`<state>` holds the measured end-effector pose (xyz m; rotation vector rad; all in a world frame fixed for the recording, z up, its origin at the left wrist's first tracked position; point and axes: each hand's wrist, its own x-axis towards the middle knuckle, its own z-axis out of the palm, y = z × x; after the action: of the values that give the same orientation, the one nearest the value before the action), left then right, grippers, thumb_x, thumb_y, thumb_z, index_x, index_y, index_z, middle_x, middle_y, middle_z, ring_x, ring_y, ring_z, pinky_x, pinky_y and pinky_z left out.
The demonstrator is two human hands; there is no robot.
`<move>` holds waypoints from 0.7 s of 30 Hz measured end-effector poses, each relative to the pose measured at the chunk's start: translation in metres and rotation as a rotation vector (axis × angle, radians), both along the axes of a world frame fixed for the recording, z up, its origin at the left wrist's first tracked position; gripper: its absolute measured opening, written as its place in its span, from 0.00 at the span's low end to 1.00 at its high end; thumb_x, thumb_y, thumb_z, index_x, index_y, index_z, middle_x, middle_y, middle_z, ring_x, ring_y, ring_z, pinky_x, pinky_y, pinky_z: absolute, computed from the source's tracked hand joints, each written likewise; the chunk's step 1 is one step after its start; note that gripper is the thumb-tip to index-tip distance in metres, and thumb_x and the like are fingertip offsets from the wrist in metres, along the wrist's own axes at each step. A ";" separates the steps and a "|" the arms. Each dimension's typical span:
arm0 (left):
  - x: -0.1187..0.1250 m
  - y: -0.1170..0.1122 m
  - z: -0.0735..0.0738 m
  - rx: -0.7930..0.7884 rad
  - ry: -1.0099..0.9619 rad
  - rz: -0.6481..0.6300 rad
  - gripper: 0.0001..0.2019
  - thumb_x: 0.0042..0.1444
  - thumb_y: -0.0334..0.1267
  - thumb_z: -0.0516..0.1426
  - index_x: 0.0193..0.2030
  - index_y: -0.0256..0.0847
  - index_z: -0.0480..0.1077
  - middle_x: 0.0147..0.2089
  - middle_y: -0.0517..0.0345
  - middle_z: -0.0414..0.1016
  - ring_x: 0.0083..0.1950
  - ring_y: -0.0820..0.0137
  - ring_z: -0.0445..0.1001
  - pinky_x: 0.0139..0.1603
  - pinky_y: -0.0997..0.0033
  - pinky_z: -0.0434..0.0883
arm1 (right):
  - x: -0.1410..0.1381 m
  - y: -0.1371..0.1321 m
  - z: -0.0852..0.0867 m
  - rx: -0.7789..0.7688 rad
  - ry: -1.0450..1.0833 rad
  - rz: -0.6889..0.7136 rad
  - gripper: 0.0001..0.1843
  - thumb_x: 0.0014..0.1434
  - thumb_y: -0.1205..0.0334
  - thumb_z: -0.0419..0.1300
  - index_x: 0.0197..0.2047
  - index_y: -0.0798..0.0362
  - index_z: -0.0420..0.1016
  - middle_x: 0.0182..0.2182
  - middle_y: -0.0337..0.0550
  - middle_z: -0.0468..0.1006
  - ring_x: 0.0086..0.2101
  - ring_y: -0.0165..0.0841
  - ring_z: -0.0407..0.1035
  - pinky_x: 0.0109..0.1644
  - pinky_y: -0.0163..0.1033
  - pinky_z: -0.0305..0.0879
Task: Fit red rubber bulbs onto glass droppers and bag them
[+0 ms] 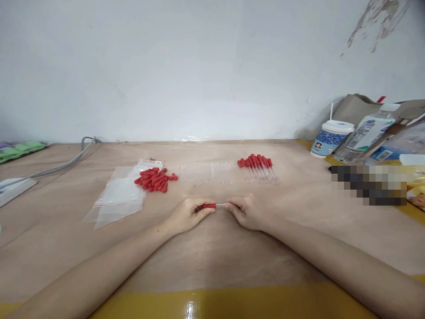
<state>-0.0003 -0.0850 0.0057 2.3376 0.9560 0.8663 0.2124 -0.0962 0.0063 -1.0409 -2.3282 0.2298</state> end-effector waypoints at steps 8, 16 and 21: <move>0.000 0.004 0.003 0.122 0.075 0.068 0.10 0.56 0.36 0.54 0.43 0.38 0.72 0.37 0.54 0.75 0.35 0.70 0.72 0.37 0.71 0.70 | 0.006 -0.001 0.012 -0.086 -0.101 -0.006 0.11 0.59 0.64 0.49 0.34 0.52 0.73 0.29 0.42 0.76 0.29 0.29 0.67 0.32 0.33 0.58; -0.006 0.011 0.000 0.120 0.126 0.150 0.13 0.55 0.37 0.54 0.47 0.39 0.68 0.37 0.55 0.69 0.32 0.72 0.68 0.35 0.69 0.68 | 0.036 0.036 0.033 -0.222 0.099 -0.509 0.11 0.53 0.59 0.54 0.25 0.53 0.74 0.22 0.40 0.75 0.24 0.31 0.67 0.27 0.33 0.57; -0.005 0.012 0.000 0.098 0.143 0.127 0.10 0.56 0.37 0.53 0.42 0.38 0.71 0.38 0.54 0.70 0.32 0.72 0.68 0.35 0.70 0.67 | 0.048 0.073 0.034 -0.202 0.035 -0.886 0.14 0.50 0.54 0.55 0.21 0.52 0.72 0.24 0.44 0.75 0.31 0.38 0.69 0.32 0.38 0.58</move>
<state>-0.0053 -0.0726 0.0057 2.4713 1.1556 0.8192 0.2608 -0.0236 0.0401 -2.0178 -1.6231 0.1244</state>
